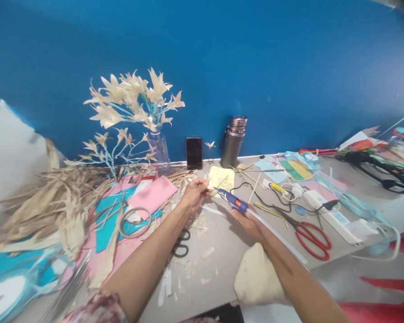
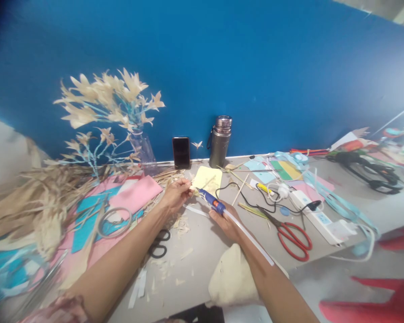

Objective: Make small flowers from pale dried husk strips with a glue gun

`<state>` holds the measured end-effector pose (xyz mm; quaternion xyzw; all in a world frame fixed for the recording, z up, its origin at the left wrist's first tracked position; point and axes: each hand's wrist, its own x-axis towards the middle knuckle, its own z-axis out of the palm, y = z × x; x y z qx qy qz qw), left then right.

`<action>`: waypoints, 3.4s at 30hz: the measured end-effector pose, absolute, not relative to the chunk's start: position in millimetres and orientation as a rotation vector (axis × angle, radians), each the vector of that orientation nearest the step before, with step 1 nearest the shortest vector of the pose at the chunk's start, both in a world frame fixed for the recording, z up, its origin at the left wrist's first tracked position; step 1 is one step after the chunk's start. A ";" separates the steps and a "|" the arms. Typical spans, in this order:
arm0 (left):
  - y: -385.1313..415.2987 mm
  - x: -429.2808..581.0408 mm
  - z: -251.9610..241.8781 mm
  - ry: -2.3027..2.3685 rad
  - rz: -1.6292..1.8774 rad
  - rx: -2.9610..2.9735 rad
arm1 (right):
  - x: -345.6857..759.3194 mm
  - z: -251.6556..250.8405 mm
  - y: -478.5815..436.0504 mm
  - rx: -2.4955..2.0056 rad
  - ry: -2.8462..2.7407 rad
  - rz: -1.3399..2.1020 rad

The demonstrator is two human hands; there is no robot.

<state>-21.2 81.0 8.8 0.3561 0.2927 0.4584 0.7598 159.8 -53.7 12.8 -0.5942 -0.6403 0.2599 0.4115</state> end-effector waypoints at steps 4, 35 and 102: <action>81.0 -21.1 9.2 0.630 0.998 0.783 | 161.0 10.6 -52.9 -1.485 -1.647 0.655; 76.8 -24.0 28.2 0.501 1.000 0.647 | 163.1 -2.8 -37.3 -1.857 -2.104 0.076; -1.8 -16.6 106.9 0.772 1.191 1.183 | 116.1 150.8 -67.3 -1.813 -1.883 -0.783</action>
